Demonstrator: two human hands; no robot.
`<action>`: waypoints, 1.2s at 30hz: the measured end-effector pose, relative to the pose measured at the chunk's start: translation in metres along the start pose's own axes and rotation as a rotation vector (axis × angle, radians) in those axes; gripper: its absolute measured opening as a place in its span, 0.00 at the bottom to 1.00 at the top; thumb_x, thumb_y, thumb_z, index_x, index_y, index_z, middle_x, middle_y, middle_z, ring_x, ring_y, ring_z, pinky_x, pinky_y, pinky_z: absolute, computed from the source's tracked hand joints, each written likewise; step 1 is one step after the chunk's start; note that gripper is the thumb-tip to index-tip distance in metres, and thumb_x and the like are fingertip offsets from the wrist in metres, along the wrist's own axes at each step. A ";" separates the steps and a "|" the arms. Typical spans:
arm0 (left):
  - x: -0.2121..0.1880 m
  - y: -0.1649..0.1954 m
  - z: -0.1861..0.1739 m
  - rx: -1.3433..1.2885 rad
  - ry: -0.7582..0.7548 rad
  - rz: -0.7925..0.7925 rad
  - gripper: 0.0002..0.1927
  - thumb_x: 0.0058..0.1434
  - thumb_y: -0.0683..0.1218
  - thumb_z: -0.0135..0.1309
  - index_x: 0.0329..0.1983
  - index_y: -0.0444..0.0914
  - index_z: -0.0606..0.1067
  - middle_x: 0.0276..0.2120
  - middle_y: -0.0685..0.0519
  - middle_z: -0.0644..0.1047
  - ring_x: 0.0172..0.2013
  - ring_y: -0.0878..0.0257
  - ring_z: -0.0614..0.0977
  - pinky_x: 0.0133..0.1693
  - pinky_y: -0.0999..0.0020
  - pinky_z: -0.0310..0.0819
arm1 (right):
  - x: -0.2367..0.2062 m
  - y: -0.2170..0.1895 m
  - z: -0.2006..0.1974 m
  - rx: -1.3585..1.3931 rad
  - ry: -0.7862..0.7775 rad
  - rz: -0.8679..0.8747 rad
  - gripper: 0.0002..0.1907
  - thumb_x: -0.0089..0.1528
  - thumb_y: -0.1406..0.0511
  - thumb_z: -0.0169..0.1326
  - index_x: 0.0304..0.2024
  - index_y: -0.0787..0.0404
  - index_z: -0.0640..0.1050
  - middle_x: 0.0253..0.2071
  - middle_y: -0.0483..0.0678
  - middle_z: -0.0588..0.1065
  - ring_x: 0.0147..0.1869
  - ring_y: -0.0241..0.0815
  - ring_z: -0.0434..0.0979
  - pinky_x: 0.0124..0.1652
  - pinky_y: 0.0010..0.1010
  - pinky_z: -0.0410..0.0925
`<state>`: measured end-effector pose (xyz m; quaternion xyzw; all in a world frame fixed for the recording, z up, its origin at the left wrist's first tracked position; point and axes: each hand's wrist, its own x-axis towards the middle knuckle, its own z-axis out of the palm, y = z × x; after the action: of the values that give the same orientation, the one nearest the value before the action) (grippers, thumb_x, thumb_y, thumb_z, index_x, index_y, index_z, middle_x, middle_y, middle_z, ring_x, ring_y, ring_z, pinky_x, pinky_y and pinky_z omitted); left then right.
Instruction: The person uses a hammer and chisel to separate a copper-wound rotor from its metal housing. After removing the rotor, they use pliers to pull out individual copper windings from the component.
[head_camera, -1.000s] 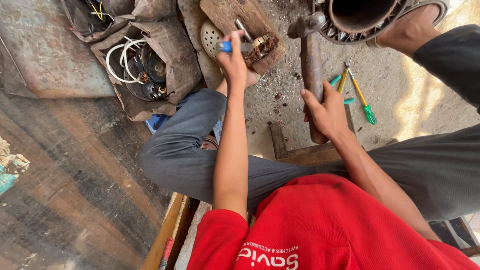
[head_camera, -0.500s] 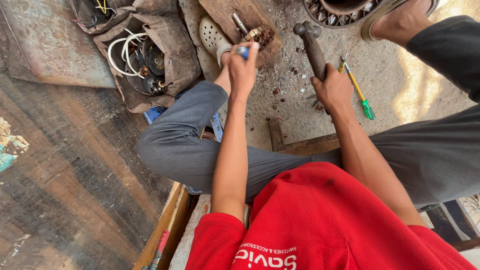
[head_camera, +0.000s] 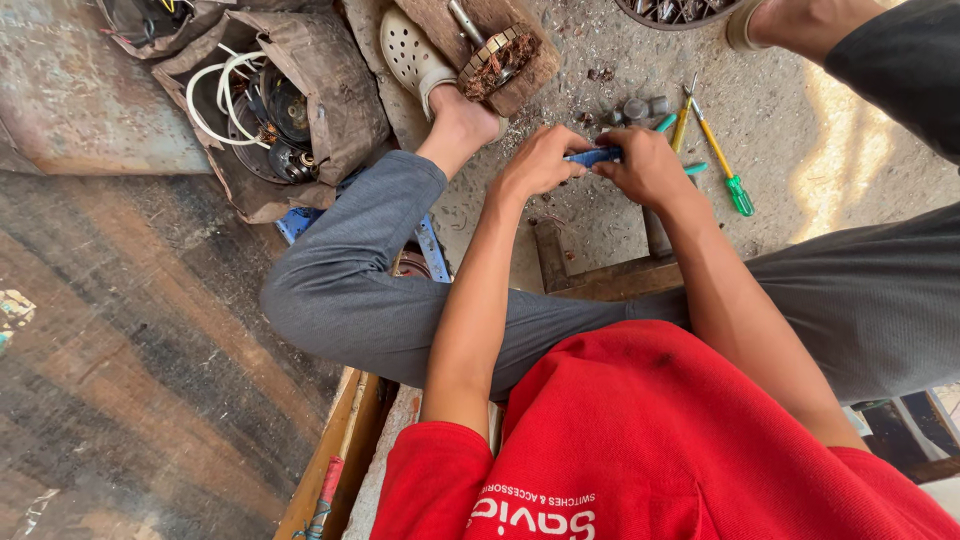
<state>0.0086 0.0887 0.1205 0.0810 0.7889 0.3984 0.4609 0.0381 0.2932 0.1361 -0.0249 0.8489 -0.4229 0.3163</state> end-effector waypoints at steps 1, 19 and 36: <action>0.001 -0.006 -0.003 -0.047 -0.001 -0.003 0.20 0.53 0.42 0.66 0.51 0.40 0.82 0.40 0.46 0.84 0.41 0.54 0.87 0.45 0.59 0.78 | 0.000 -0.004 -0.002 0.005 -0.048 0.083 0.20 0.56 0.61 0.66 0.48 0.64 0.81 0.40 0.62 0.79 0.46 0.63 0.80 0.46 0.49 0.71; 0.035 -0.106 -0.073 0.015 0.657 -0.101 0.23 0.57 0.37 0.65 0.57 0.35 0.76 0.54 0.46 0.79 0.54 0.51 0.82 0.56 0.60 0.76 | 0.013 -0.030 -0.010 0.070 0.013 0.286 0.17 0.66 0.60 0.56 0.48 0.68 0.80 0.27 0.56 0.79 0.31 0.51 0.81 0.37 0.43 0.71; 0.039 -0.145 -0.078 -0.881 0.586 0.195 0.26 0.49 0.25 0.64 0.53 0.30 0.80 0.44 0.50 0.85 0.44 0.63 0.86 0.51 0.68 0.82 | 0.012 -0.048 -0.013 0.182 0.074 0.218 0.17 0.69 0.60 0.56 0.49 0.69 0.79 0.29 0.55 0.80 0.33 0.48 0.83 0.36 0.37 0.72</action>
<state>-0.0399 -0.0318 0.0131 -0.1617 0.6314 0.7386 0.1724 0.0107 0.2676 0.1714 0.1118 0.8158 -0.4618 0.3298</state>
